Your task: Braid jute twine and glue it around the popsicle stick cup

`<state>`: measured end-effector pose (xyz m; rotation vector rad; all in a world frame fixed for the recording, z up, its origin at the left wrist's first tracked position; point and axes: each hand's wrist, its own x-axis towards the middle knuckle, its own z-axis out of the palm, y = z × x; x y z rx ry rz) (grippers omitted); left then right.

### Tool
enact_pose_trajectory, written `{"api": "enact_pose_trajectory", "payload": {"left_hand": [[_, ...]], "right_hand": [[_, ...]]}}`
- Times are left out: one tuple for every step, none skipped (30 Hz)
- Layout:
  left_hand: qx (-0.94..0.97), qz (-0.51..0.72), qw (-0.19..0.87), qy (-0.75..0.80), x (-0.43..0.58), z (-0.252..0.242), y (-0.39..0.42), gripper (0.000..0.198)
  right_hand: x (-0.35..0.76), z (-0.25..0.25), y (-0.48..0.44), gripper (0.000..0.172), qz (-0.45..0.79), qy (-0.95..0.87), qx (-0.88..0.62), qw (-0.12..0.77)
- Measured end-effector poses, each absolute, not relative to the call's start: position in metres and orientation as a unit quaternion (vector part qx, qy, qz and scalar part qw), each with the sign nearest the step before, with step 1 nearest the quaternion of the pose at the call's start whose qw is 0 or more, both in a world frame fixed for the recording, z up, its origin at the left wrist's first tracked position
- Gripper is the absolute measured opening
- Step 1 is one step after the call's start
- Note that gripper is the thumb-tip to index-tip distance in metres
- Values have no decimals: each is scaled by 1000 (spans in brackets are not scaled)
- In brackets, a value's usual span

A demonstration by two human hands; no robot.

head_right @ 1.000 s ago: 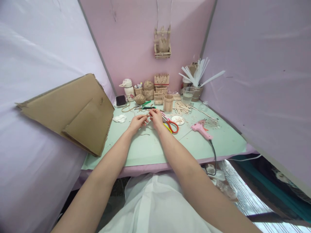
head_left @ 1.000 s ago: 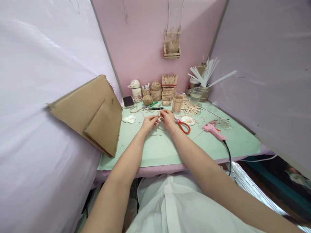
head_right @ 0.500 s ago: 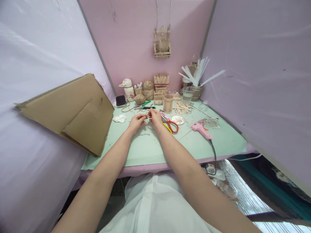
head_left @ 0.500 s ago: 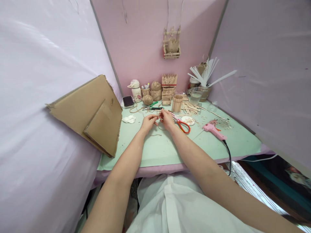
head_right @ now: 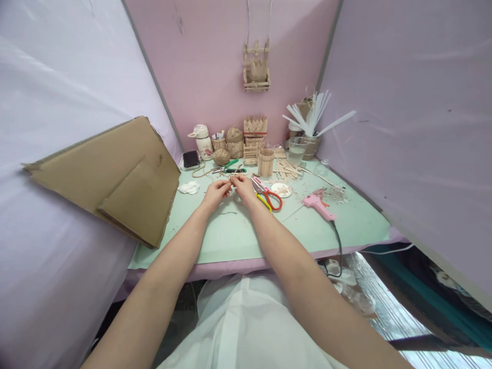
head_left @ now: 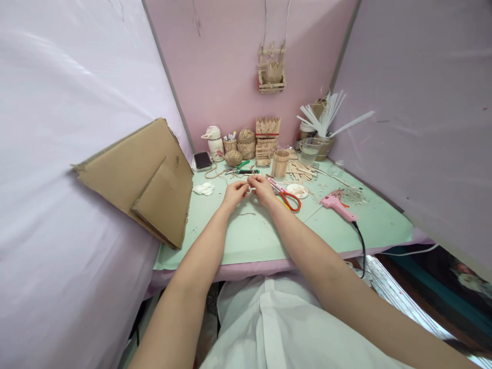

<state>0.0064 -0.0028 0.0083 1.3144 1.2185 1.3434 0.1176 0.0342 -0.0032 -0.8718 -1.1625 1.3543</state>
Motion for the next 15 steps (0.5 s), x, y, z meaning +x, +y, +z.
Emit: {"api": "enact_pose_trajectory", "payload": {"left_hand": [[528, 538, 437, 491, 6, 8, -3, 21], [528, 537, 437, 492, 6, 8, -3, 22], [529, 537, 436, 492, 6, 8, -3, 23], [530, 537, 436, 490, 5, 8, -3, 23], [532, 536, 438, 488, 5, 7, -2, 24], [535, 534, 441, 485, 5, 7, -2, 24], [538, 531, 445, 481, 4, 6, -2, 25], [541, 527, 449, 477, 5, 6, -2, 25], [546, 522, 453, 473, 5, 6, -2, 26], [550, 517, 458, 470, 5, 6, -2, 26], [553, 513, 461, 467, 6, 7, -3, 27], [555, 510, 465, 465, 7, 8, -4, 28], [556, 507, 469, 463, 8, 9, -6, 29], [555, 506, 472, 462, 8, 11, -7, 29], [554, 505, 474, 462, 9, 12, -8, 30]], "right_hand": [[118, -3, 34, 26, 571, -491, -368, 545], [117, -3, 33, 26, 571, -493, -368, 544], [117, -2, 33, 26, 570, -494, -368, 543], [117, -2, 33, 26, 568, -494, -370, 544], [117, -2, 33, 26, 564, -493, -373, 547], [117, -2, 33, 25, 558, -491, -378, 552], [117, -2, 34, 25, 550, -488, -384, 559], [118, -2, 34, 25, 540, -483, -392, 567], [118, -3, 35, 25, 530, -476, -400, 577], [119, -4, 36, 25, 520, -469, -408, 586], [120, -5, 38, 26, 511, -462, -416, 594], [121, -6, 39, 27, 502, -454, -424, 602], [121, -7, 41, 28, 493, -447, -432, 609], [122, -8, 43, 29, 485, -440, -438, 615], [122, -9, 45, 30, 479, -434, -444, 620]]}}
